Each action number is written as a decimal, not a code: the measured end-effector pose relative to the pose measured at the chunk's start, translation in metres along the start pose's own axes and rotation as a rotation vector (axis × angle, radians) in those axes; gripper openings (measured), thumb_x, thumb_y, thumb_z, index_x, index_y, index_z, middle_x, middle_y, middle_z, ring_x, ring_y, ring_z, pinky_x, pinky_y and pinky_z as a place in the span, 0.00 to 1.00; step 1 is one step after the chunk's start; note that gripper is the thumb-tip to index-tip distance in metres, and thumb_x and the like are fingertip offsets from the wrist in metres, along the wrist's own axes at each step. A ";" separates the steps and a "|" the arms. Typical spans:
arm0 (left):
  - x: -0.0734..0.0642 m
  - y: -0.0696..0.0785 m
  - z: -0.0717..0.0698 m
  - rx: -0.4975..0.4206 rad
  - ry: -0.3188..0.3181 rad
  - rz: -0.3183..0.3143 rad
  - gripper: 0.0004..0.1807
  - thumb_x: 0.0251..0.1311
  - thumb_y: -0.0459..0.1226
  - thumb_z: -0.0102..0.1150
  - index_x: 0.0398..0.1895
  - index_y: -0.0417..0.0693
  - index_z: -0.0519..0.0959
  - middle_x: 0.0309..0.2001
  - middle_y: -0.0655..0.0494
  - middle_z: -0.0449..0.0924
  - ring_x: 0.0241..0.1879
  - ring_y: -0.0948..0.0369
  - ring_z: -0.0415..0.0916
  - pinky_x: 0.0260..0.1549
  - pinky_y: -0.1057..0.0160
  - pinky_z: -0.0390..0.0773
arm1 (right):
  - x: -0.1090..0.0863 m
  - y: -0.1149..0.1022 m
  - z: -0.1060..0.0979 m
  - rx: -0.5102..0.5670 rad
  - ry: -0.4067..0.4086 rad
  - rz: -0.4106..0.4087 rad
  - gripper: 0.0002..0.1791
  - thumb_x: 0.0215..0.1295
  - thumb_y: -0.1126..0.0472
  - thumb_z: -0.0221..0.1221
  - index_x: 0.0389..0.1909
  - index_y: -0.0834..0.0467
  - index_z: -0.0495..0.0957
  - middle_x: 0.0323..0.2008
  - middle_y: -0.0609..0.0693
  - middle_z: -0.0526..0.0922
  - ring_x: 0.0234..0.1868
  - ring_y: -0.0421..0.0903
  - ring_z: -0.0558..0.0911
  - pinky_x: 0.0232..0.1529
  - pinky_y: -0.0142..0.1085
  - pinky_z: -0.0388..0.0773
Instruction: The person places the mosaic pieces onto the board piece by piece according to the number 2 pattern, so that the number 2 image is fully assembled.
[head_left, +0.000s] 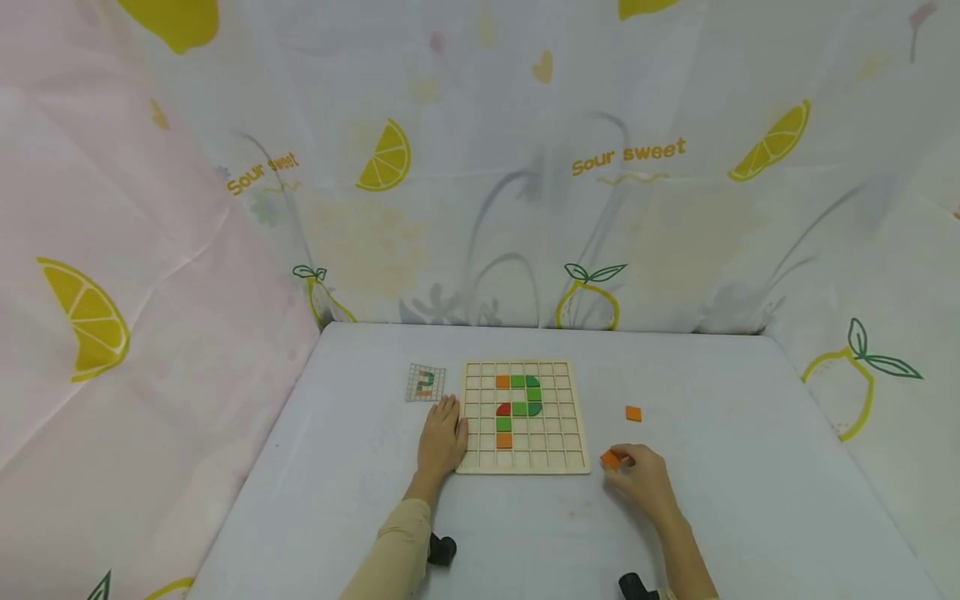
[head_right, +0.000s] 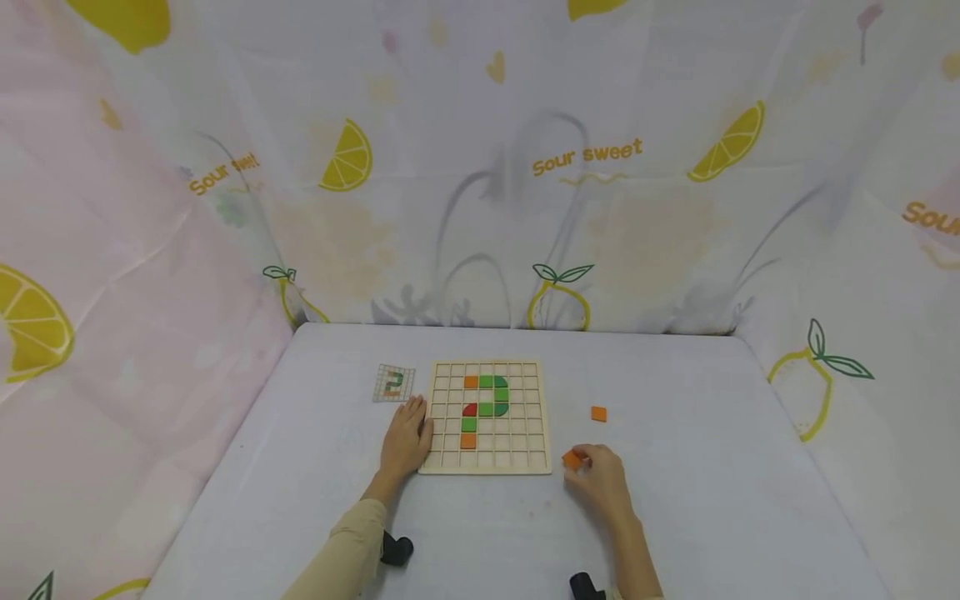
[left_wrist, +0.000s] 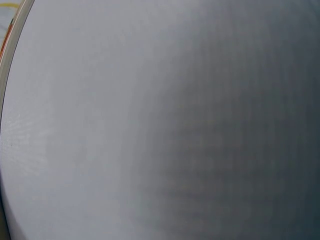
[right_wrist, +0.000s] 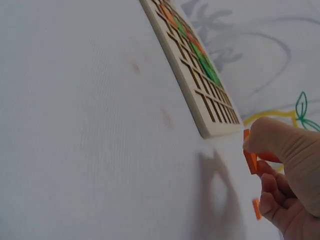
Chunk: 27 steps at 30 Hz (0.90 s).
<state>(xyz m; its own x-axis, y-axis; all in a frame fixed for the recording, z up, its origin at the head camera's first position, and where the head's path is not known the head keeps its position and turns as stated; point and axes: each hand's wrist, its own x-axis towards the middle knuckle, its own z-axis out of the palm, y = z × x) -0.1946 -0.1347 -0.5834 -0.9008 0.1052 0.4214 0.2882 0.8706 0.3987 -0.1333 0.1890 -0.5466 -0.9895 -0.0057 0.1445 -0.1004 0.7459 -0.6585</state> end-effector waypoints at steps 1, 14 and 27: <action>0.000 0.000 0.000 0.002 0.001 0.000 0.22 0.61 0.35 0.50 0.54 0.26 0.73 0.58 0.35 0.72 0.62 0.43 0.66 0.64 0.46 0.62 | 0.005 -0.004 0.004 0.028 0.001 -0.019 0.14 0.45 0.70 0.66 0.36 0.69 0.82 0.33 0.57 0.83 0.33 0.49 0.78 0.33 0.39 0.78; 0.000 0.002 -0.001 -0.021 -0.031 -0.029 0.22 0.62 0.35 0.50 0.55 0.26 0.72 0.59 0.35 0.70 0.63 0.43 0.65 0.65 0.46 0.60 | 0.053 -0.052 0.063 0.204 -0.052 -0.355 0.15 0.44 0.70 0.67 0.36 0.70 0.83 0.31 0.54 0.82 0.30 0.44 0.75 0.28 0.29 0.76; 0.000 0.002 -0.001 0.001 -0.022 -0.021 0.22 0.62 0.35 0.51 0.54 0.26 0.73 0.58 0.35 0.71 0.62 0.43 0.66 0.65 0.46 0.62 | 0.059 -0.068 0.085 0.024 -0.235 -0.362 0.18 0.42 0.69 0.61 0.40 0.65 0.83 0.34 0.53 0.79 0.35 0.45 0.73 0.35 0.37 0.74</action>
<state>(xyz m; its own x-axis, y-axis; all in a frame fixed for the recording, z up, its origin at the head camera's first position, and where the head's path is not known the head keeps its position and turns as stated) -0.1938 -0.1338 -0.5815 -0.9138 0.0974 0.3944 0.2685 0.8733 0.4065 -0.1940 0.0809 -0.5563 -0.8863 -0.4180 0.1991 -0.4454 0.6521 -0.6135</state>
